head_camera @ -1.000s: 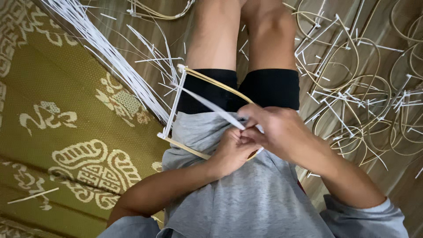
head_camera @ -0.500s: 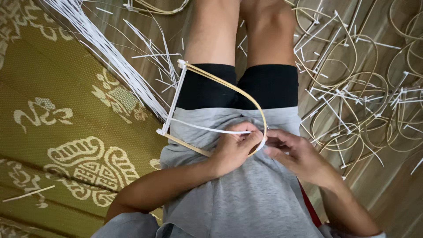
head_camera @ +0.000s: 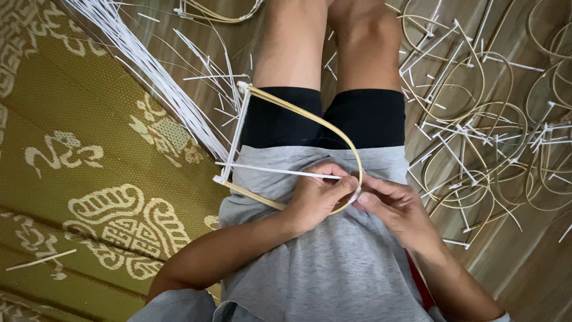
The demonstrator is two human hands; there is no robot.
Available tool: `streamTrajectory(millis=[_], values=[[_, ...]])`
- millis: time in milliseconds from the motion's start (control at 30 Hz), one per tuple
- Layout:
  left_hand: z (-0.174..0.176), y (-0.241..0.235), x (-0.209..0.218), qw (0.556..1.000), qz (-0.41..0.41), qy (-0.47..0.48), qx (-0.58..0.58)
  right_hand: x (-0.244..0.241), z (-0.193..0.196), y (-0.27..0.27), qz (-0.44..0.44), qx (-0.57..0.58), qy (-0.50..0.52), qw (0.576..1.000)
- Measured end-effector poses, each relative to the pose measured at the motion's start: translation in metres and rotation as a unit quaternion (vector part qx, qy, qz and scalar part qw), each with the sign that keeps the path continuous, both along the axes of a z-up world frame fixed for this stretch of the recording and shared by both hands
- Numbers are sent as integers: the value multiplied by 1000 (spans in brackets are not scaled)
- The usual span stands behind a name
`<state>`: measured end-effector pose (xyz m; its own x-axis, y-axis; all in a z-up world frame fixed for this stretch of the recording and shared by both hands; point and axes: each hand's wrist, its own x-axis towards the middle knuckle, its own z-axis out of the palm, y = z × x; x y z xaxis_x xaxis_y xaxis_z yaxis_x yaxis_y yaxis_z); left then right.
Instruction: The person sits on the floor and assembles clothes hangers by wrapping white plastic strips around the wooden frame. They use scissors to cut the strips and secure the joints, working on multiple hangers in a repetitive manner.
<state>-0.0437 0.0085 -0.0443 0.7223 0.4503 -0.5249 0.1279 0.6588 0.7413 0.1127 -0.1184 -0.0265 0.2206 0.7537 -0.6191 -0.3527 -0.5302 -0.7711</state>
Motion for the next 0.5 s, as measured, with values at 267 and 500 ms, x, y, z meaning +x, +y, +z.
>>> streamTrajectory(millis=[267,500], values=[[7,4,3,999,-14,37,8,-4,4,8,-3,22,-78,997],[59,16,-16,955,-84,36,281,15,3,1,17,66,-92,993]])
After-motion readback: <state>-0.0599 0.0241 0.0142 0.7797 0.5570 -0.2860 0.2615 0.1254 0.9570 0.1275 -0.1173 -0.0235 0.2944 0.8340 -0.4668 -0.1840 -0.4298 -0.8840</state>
